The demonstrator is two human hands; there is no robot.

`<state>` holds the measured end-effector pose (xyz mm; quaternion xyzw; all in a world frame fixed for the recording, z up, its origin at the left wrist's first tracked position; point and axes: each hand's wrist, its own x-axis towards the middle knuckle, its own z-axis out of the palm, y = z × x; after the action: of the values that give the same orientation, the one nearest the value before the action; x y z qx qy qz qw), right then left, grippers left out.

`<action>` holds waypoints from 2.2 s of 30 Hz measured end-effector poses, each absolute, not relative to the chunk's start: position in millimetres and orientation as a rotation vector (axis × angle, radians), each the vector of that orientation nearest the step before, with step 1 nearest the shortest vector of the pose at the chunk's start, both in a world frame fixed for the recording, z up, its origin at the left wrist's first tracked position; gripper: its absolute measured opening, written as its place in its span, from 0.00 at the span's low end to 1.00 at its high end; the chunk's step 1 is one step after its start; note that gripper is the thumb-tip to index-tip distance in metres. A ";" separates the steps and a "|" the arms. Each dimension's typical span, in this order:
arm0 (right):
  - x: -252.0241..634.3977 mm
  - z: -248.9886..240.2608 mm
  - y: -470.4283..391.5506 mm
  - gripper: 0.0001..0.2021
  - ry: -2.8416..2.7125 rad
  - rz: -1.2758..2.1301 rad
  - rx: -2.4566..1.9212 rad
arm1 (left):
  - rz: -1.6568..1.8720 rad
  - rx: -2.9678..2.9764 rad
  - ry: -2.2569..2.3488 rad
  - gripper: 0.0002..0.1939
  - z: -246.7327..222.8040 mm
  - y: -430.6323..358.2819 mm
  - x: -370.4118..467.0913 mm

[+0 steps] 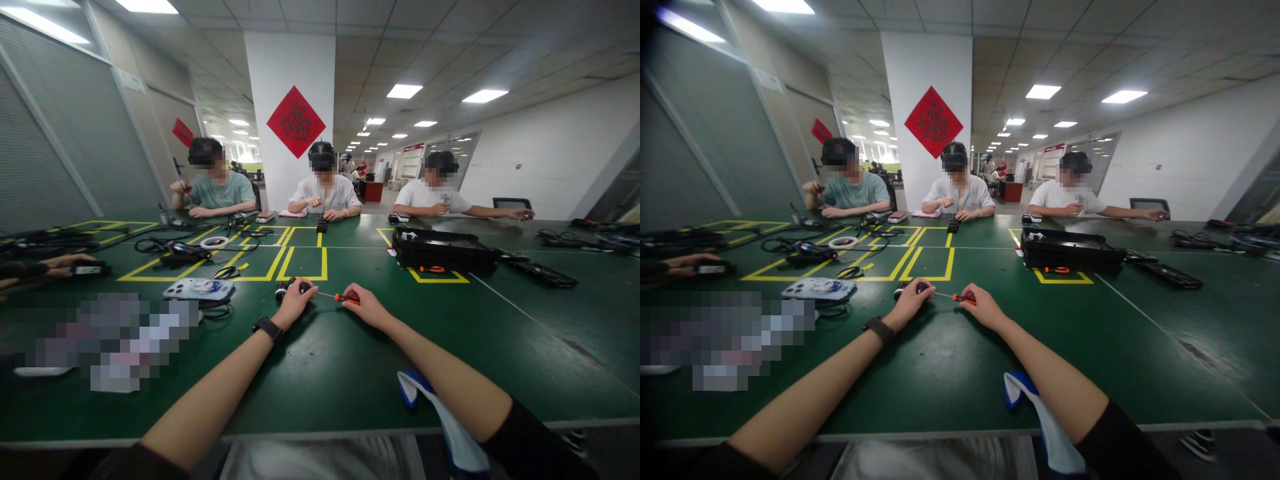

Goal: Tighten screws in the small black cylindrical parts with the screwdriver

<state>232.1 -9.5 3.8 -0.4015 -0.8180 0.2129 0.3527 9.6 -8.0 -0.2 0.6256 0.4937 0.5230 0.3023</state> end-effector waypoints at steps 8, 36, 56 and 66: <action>229.4 6.5 -9.8 0.11 -2.204 0.374 -1.051 | 1.400 1.677 1.318 0.14 -3.1 -5.5 9.9; 226.9 4.0 -12.5 0.08 -2.156 0.424 -0.969 | 1.385 1.718 1.308 0.14 -6.2 -1.5 7.6; 227.7 5.4 -14.4 0.09 -2.210 0.352 -1.008 | 1.374 1.720 1.293 0.14 -2.3 -4.5 8.3; 228.6 4.7 -12.1 0.04 -2.206 0.325 -0.980 | 1.365 1.668 1.318 0.15 -1.8 -4.1 8.5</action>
<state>228.6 -12.1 4.7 -0.3776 -0.8499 0.1251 0.3456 8.5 -4.1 -1.8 0.6292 0.4972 0.5150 0.3027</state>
